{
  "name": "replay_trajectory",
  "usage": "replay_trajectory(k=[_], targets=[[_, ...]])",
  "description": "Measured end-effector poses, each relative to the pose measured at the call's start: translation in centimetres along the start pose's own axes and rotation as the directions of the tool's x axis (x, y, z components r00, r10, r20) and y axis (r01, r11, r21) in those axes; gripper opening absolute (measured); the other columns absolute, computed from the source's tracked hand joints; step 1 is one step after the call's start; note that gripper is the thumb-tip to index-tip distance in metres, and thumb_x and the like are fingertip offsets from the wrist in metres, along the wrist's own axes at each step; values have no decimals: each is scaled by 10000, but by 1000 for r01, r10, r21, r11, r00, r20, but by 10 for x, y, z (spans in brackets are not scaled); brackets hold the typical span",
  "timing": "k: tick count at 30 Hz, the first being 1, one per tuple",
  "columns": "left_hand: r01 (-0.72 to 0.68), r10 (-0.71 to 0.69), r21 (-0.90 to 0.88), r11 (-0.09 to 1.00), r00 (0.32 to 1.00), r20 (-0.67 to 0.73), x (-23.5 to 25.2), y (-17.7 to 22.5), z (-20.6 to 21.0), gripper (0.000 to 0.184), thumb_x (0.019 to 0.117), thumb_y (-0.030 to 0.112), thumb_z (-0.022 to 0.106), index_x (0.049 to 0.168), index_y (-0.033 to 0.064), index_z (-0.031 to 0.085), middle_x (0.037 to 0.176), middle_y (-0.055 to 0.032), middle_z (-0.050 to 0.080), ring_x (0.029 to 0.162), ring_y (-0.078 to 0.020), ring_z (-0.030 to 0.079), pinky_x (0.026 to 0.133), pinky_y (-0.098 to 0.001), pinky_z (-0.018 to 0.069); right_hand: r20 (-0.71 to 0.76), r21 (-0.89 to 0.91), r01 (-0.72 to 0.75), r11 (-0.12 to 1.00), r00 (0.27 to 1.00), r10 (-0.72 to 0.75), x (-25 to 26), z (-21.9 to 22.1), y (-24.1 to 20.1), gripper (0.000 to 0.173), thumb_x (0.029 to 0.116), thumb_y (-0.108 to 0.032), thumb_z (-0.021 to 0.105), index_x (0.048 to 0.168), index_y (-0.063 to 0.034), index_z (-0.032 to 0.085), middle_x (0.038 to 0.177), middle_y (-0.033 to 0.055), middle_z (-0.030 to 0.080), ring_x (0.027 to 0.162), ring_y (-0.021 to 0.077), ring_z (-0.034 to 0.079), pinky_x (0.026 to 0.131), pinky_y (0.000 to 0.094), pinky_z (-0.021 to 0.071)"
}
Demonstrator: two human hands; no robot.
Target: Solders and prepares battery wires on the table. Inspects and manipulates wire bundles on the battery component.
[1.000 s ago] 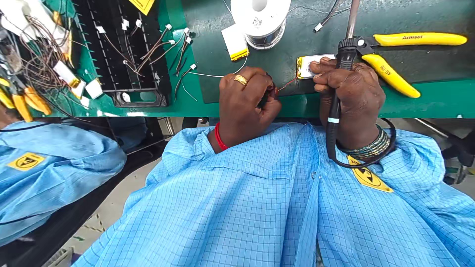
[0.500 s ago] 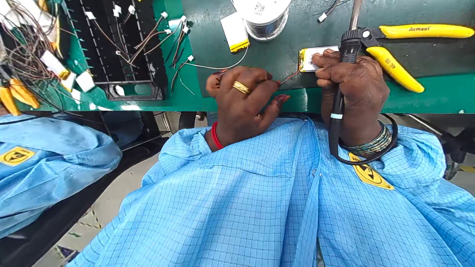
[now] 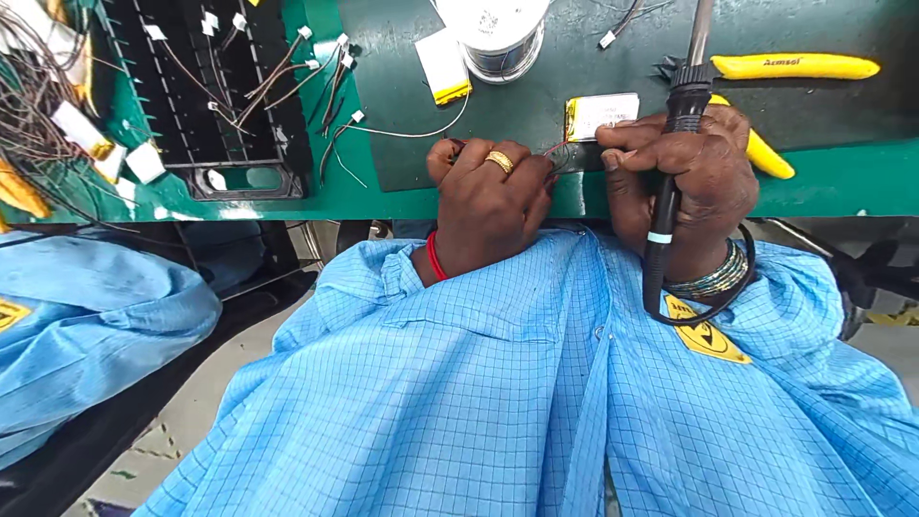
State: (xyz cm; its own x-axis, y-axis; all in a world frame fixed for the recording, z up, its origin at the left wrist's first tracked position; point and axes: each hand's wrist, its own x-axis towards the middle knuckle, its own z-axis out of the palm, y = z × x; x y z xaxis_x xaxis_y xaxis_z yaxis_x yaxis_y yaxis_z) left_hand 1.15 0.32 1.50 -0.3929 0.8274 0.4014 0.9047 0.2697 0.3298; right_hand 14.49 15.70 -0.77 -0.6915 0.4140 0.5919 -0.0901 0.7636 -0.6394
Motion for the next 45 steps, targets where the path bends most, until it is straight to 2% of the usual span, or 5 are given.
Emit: replay_trajectory(k=[8, 16, 27, 34, 45], targets=[[7, -8, -41, 999, 999, -31, -8, -7, 6, 228, 994, 248, 598, 910, 119, 766, 864, -73, 750, 814, -243, 656, 866, -460, 383, -205, -222, -145, 964, 974, 99, 41, -97, 8, 408, 1067, -172, 568, 1347, 125, 564, 1099, 149, 729, 895, 112, 738, 759, 302, 644], [17, -23, -86, 996, 997, -68, -13, -8, 10, 268, 1010, 257, 552, 930, 112, 762, 862, -99, 756, 774, -275, 669, 819, -461, 417, -611, -235, -413, 880, 767, 196, 92, -186, 41, 97, 1002, -117, 587, 1015, -21, 595, 820, -43, 662, 604, 26, 645, 551, 206, 569], [74, -91, -330, 941, 995, -36, -12, -9, 7, 180, 920, 112, 612, 943, 49, 779, 909, -133, 759, 832, -252, 696, 821, -454, 467, -198, 336, -726, 600, 568, 799, 85, -176, 110, 234, 1126, -323, 387, 1088, -184, 572, 875, -115, 708, 668, -10, 634, 612, 153, 523], [53, -67, -340, 939, 997, -29, -8, -12, 8, 151, 917, 121, 620, 895, 46, 750, 824, -109, 726, 753, -203, 655, 786, -423, 434, 243, 216, -375, 902, 915, 322, 23, -49, -18, 149, 1003, -147, 635, 1085, -37, 694, 1013, -21, 720, 877, 31, 686, 784, 237, 596], [126, -130, -429, 894, 991, 21, -7, -8, 4, 191, 932, 115, 600, 962, 48, 776, 860, -95, 743, 793, -178, 651, 834, -439, 386, 197, -45, -146, 988, 969, 152, 7, 7, -26, 157, 929, -67, 624, 947, 31, 745, 882, 145, 736, 802, 162, 693, 719, 259, 552]])
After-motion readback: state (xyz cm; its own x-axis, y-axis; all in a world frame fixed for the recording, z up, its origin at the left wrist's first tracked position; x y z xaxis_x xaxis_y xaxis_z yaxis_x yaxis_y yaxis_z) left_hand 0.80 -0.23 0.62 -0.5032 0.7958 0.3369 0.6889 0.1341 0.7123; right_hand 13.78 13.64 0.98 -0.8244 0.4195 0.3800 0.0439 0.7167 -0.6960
